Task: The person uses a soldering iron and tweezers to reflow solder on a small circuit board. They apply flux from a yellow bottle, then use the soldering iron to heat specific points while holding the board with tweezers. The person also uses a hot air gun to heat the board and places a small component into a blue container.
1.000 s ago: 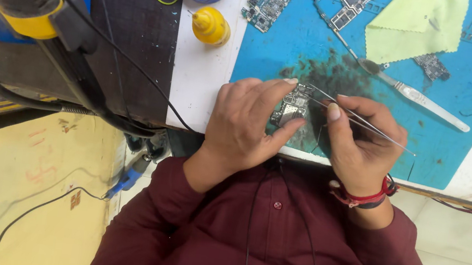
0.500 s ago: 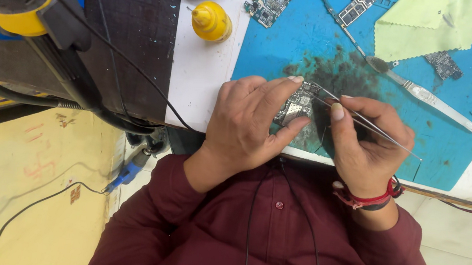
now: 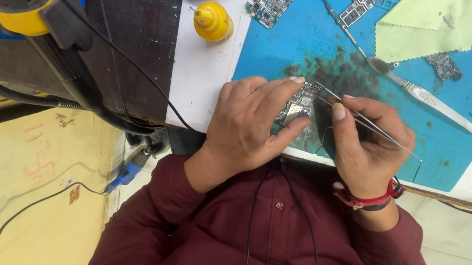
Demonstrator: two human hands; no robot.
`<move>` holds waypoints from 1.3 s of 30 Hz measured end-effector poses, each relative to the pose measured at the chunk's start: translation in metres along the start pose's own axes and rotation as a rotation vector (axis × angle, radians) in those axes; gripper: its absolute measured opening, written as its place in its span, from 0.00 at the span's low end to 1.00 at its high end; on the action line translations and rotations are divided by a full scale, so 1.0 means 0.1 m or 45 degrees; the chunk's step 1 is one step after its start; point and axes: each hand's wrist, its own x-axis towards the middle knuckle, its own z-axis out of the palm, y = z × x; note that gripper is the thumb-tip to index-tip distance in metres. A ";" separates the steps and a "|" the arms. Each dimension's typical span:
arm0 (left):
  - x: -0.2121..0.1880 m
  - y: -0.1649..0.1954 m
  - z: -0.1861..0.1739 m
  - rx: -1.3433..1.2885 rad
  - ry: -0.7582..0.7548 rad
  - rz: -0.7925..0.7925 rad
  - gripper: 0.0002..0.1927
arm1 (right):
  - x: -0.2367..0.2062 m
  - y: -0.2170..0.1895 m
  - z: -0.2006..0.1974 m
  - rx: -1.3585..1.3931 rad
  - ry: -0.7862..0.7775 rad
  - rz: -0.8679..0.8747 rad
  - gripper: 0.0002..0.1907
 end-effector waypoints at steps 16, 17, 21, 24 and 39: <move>-0.01 -0.01 0.02 0.015 0.004 -0.002 0.29 | 0.00 0.04 0.01 -0.023 0.011 -0.046 0.03; -0.01 -0.01 0.02 0.016 0.006 -0.001 0.29 | 0.00 0.04 0.01 -0.030 0.013 -0.040 0.04; -0.01 -0.01 0.03 0.023 0.021 0.005 0.30 | 0.01 0.04 0.02 -0.020 0.005 -0.072 0.03; -0.01 -0.01 0.03 0.024 0.022 0.010 0.30 | 0.01 0.04 0.02 -0.040 0.014 -0.062 0.04; -0.01 -0.01 0.03 0.011 0.013 0.004 0.30 | 0.01 0.04 0.02 -0.031 0.014 -0.073 0.04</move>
